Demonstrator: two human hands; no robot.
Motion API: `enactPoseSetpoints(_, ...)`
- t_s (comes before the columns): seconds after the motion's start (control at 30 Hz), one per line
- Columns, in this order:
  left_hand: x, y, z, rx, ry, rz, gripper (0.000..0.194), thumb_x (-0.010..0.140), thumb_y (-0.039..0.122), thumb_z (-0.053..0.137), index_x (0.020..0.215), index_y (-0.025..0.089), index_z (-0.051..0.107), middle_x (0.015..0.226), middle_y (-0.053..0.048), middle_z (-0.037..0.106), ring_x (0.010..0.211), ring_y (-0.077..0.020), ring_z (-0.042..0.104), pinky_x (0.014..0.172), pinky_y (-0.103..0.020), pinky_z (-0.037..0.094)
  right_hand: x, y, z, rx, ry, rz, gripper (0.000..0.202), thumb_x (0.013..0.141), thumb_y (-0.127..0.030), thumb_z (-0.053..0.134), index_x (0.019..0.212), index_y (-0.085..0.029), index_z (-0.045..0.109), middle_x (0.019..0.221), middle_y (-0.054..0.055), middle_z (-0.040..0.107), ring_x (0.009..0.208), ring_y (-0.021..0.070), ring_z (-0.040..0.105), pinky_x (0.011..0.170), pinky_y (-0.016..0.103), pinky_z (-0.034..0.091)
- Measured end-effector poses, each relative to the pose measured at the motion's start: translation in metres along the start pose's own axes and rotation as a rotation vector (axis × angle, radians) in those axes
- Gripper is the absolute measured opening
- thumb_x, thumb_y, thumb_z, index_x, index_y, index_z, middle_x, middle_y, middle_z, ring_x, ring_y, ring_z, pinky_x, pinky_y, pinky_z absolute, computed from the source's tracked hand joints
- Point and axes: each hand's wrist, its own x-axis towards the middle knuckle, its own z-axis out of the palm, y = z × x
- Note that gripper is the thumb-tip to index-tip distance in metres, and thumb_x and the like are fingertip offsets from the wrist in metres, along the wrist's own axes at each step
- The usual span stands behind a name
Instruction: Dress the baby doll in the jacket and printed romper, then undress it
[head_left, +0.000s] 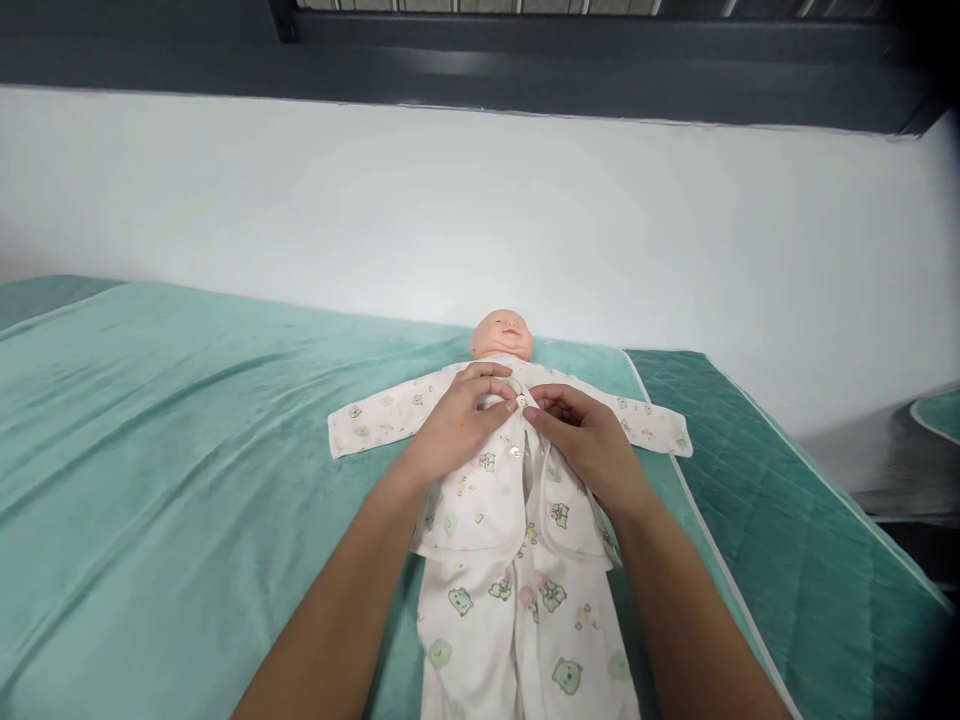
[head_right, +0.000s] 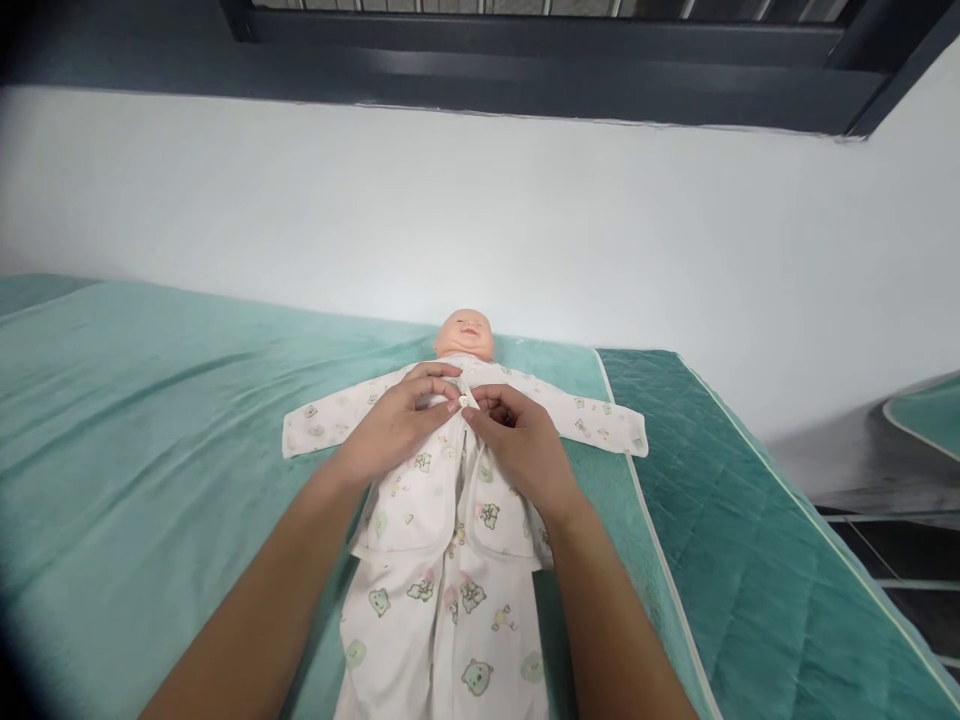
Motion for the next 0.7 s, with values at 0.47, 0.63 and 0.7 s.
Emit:
enactPoseSetpoints(0.47,0.0,-0.003,0.0,-0.078,0.005,-0.016,0.019,0.087,0.035,0.061,0.082,0.022,0.074,0.133,-0.002,0.055,0.111,-0.0188,0.058,0.086,-0.029,0.049,-0.007,-0.005,0.015,-0.515,0.044,-0.158,0.028,0.081,-0.033,0.063,0.105,-0.025,0.051,0.074,-0.006,0.055,0.064,0.0127,0.048,0.062,0.027,0.036)
enactPoseSetpoints(0.63,0.0,-0.003,0.003,-0.096,0.014,-0.027,0.024,0.085,0.043,0.064,0.08,0.021,0.074,0.134,-0.004,0.054,0.118,-0.0222,0.056,0.093,-0.031,0.047,-0.009,-0.004,0.019,-0.663,0.085,-0.216,0.02,0.085,-0.032,0.057,0.102,-0.025,0.05,0.071,-0.006,0.053,0.064,0.0137,0.05,0.058,0.026,0.033)
enactPoseSetpoints(0.7,0.0,-0.003,0.007,-0.081,0.058,-0.041,0.02,0.083,0.039,0.067,0.078,0.021,0.073,0.133,-0.003,0.055,0.116,-0.0219,0.057,0.089,-0.03,0.048,-0.009,-0.003,0.02,-0.675,0.098,-0.235,0.02,0.084,-0.029,0.057,0.103,-0.025,0.051,0.071,-0.006,0.054,0.064,0.0133,0.051,0.058,0.026,0.033)
